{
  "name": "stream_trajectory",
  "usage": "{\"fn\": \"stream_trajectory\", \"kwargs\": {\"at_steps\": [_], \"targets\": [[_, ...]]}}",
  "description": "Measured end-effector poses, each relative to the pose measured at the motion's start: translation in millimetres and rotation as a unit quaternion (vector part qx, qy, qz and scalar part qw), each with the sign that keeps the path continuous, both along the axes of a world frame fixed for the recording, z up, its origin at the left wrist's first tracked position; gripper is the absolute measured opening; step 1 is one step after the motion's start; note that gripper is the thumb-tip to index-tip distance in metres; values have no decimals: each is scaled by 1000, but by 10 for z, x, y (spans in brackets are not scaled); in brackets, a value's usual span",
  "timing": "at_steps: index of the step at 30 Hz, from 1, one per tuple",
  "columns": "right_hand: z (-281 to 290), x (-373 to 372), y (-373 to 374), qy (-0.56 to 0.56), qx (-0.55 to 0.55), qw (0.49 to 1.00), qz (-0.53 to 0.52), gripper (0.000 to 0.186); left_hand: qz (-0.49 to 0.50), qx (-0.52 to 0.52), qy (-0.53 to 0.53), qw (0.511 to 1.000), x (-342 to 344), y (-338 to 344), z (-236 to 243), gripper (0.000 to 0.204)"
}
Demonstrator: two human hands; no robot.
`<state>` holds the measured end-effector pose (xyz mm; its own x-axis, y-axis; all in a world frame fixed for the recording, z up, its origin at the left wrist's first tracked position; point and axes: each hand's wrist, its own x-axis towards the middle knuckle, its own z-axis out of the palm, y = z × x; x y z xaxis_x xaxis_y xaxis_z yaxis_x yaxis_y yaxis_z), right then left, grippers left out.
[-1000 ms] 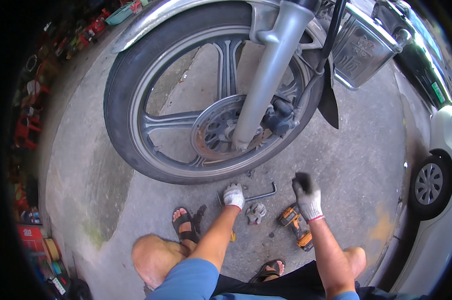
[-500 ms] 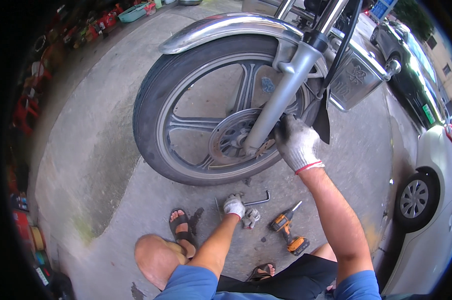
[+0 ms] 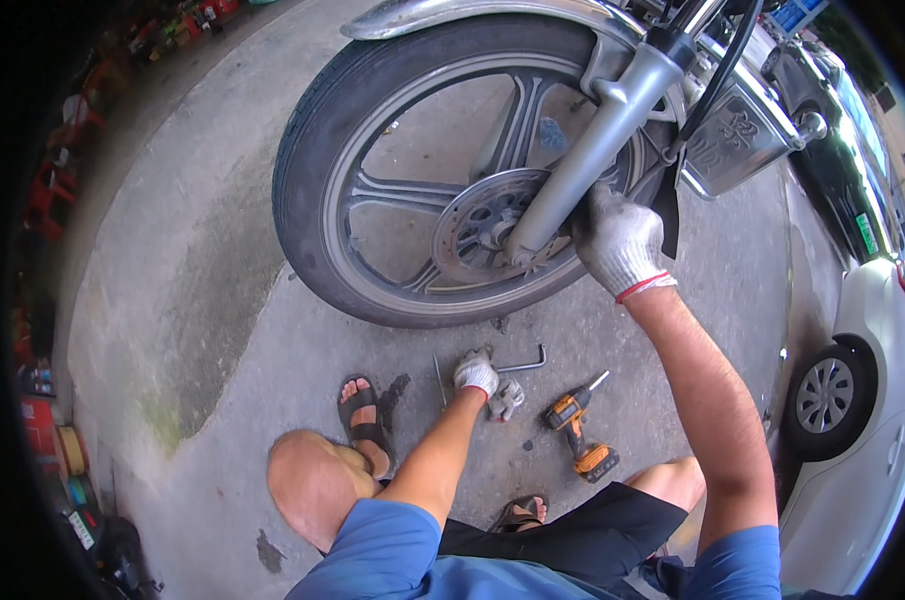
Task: The person uses a screwdriver and an impact driver to remove bolts from the front brake caliper of a motorcycle, then removes the caliper assembly by hand to inspect it.
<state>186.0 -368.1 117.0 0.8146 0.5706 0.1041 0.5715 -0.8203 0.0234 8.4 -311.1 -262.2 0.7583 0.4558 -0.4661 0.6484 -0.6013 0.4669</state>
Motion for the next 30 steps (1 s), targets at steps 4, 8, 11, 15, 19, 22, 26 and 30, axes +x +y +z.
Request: {"fn": "stream_trajectory", "kwargs": {"at_steps": [4,8,11,15,19,22,26,30], "targets": [[-25,70,-81,-1,26,999,31,34,-8,-5,3,1000,44,41,17,38],[-115,75,-117,-11,88,995,54,33,8,-10,38,999,78,153,-30,38],[-159,22,-35,-31,120,992,33,31,-11,21,70,997,37,202,-74,38],[-263,108,-83,-55,89,994,35,31,-11,13,78,997,33,95,9,42],[-295,65,-60,-93,94,991,9,29,-10,-6,83,996,-1,79,-1,43],[-220,52,-124,-43,107,993,4,26,1,-7,56,998,-5,57,-42,40],[-261,16,-92,-67,125,990,-17,25,3,-12,45,999,21,6,-51,38],[-227,5,-131,-62,117,991,23,21,1,-16,39,999,34,6,-77,36]]}}
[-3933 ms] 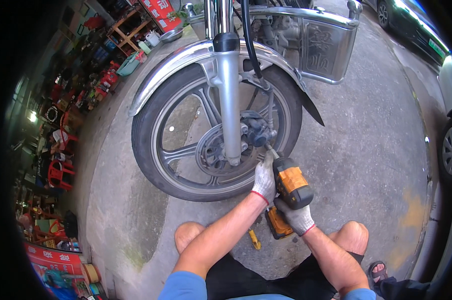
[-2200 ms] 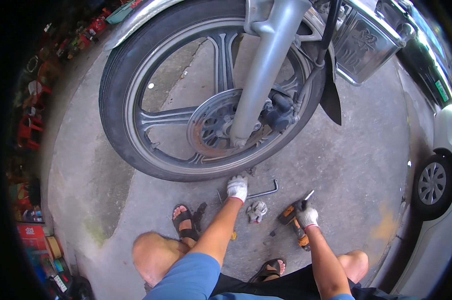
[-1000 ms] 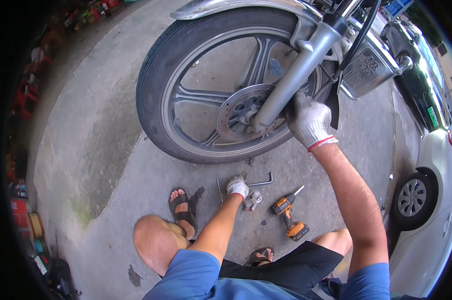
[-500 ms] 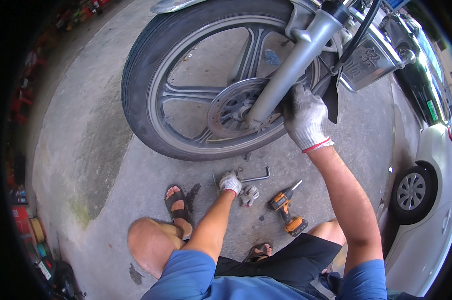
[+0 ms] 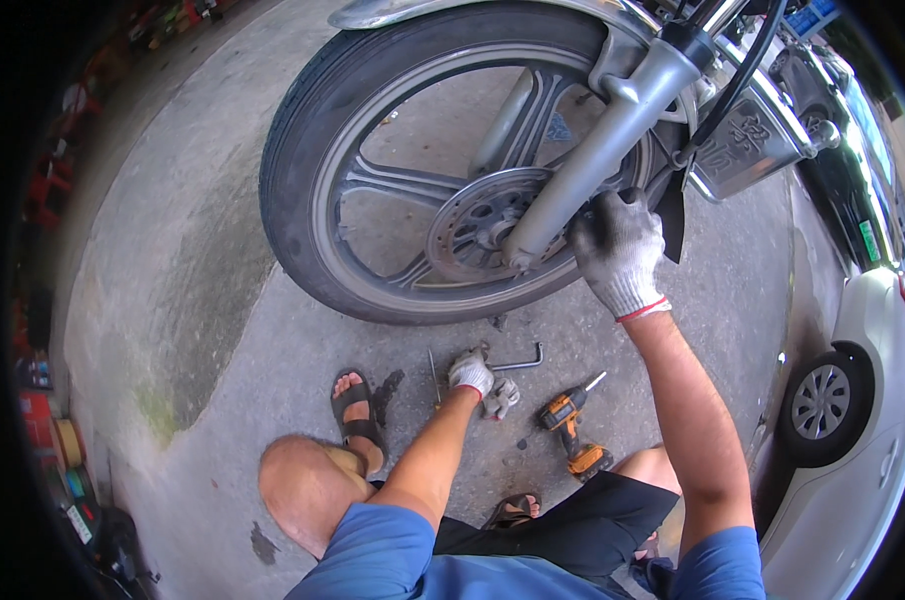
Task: The person uses a screwdriver and an impact driver to remove bolts from the front brake caliper of a motorcycle, then removes the caliper assembly by hand to inspect it.
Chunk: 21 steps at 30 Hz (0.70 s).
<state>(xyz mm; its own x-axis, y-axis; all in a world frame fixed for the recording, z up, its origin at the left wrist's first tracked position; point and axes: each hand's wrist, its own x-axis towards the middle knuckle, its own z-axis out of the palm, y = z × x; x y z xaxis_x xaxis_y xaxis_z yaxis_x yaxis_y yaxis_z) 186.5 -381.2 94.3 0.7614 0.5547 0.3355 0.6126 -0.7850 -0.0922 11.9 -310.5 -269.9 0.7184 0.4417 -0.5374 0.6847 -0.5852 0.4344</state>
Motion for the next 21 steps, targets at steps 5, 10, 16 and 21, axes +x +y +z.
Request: {"fn": "stream_trajectory", "kwargs": {"at_steps": [5,10,16,21], "targets": [[-222,-226,-265,4,271,957,104,12,11,-7,6,1000,-73,93,-80,36],[-1427,-852,-962,230,83,968,54,15,16,-11,3,1000,-130,181,-83,36],[-3051,-1733,-1346,495,-101,862,-53,29,5,-8,-9,1000,-166,238,-27,35],[-3457,-2032,-1375,546,-52,826,-132,35,-4,22,-45,999,-243,250,-216,32]]}}
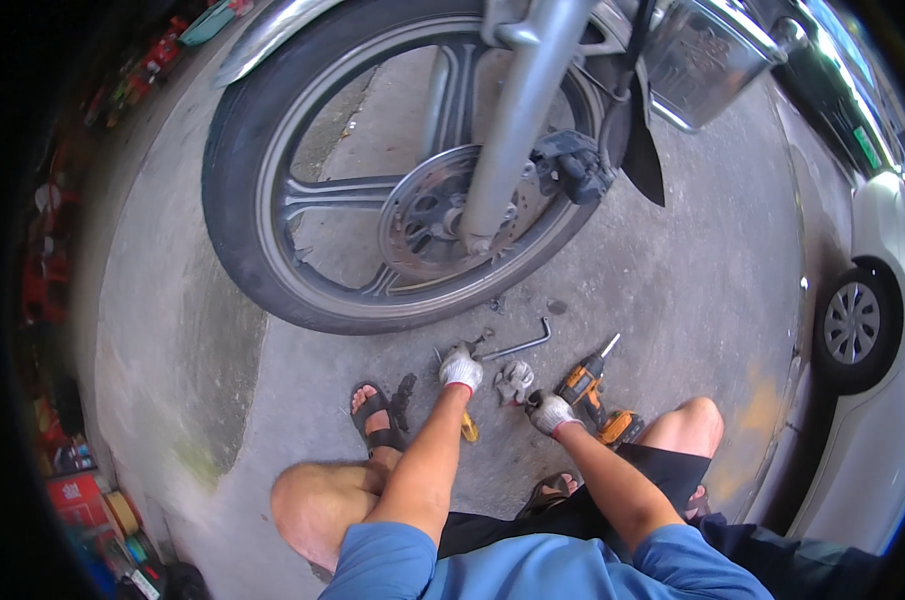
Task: The person uses a screwdriver and an impact driver to remove bolts from the front brake caliper of a motorcycle, then removes the caliper assembly by hand to inspect it.
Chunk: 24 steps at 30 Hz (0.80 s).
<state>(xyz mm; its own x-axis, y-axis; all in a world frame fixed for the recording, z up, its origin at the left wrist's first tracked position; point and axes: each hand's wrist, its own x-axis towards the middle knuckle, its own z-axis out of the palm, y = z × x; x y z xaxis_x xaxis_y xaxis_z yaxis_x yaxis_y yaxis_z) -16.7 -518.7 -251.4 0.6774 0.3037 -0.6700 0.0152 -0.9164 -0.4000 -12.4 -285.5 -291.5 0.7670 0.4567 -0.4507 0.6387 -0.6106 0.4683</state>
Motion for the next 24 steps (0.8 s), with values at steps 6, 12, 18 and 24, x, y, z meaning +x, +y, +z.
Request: {"fn": "stream_trajectory", "kwargs": {"at_steps": [6,12,18,24], "targets": [[-363,365,-317,-39,47,993,-98,34,-13,8,-26,1000,-90,-16,-52,30],[-275,1181,-425,-74,-20,983,-166,31,-20,9,7,1000,-84,2,40,32],[-190,1824,63,-114,-45,984,-127,33,-131,-46,-141,980,282,-192,754,32],[-582,1868,297,-257,-95,950,-152,36,-446,26,-329,832,1136,-470,2691,32]]}}
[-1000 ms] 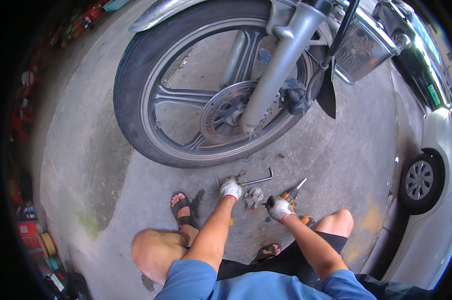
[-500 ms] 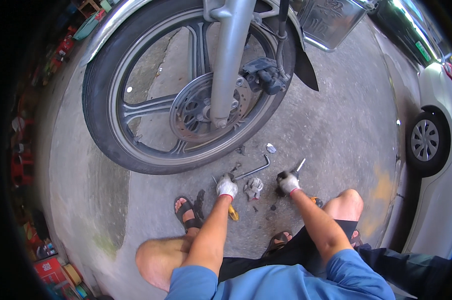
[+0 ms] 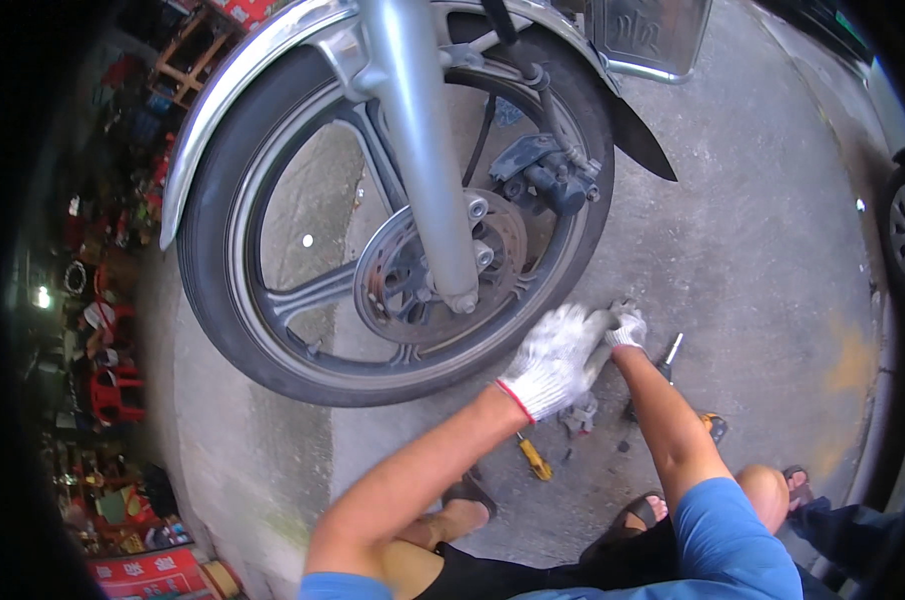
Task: The person uses a screwdriver and an impact driver to remove bolts from the front brake caliper of a motorcycle, then removes the caliper assembly by hand to inspect it.
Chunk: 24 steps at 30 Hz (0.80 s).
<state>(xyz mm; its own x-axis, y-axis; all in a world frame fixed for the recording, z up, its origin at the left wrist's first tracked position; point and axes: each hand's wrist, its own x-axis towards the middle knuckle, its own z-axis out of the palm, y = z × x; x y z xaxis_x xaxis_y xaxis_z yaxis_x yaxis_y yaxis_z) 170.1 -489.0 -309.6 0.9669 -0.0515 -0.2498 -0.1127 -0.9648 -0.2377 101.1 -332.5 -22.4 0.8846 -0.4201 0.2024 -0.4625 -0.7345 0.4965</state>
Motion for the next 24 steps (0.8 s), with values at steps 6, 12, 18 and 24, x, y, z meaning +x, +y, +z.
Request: {"fn": "stream_trajectory", "kwargs": {"at_steps": [6,12,18,24], "targets": [[19,-83,141,-13,-12,999,-46,29,80,-364,15,928,585,218,1158,19],[131,-260,-49,-13,211,963,-167,23,51,-531,-50,844,854,205,1096,27],[1341,16,-46,-44,658,697,-281,27,53,-578,-18,814,873,207,1149,30],[1973,528,409,109,854,499,-100,29,61,-485,-74,869,907,253,940,44]]}}
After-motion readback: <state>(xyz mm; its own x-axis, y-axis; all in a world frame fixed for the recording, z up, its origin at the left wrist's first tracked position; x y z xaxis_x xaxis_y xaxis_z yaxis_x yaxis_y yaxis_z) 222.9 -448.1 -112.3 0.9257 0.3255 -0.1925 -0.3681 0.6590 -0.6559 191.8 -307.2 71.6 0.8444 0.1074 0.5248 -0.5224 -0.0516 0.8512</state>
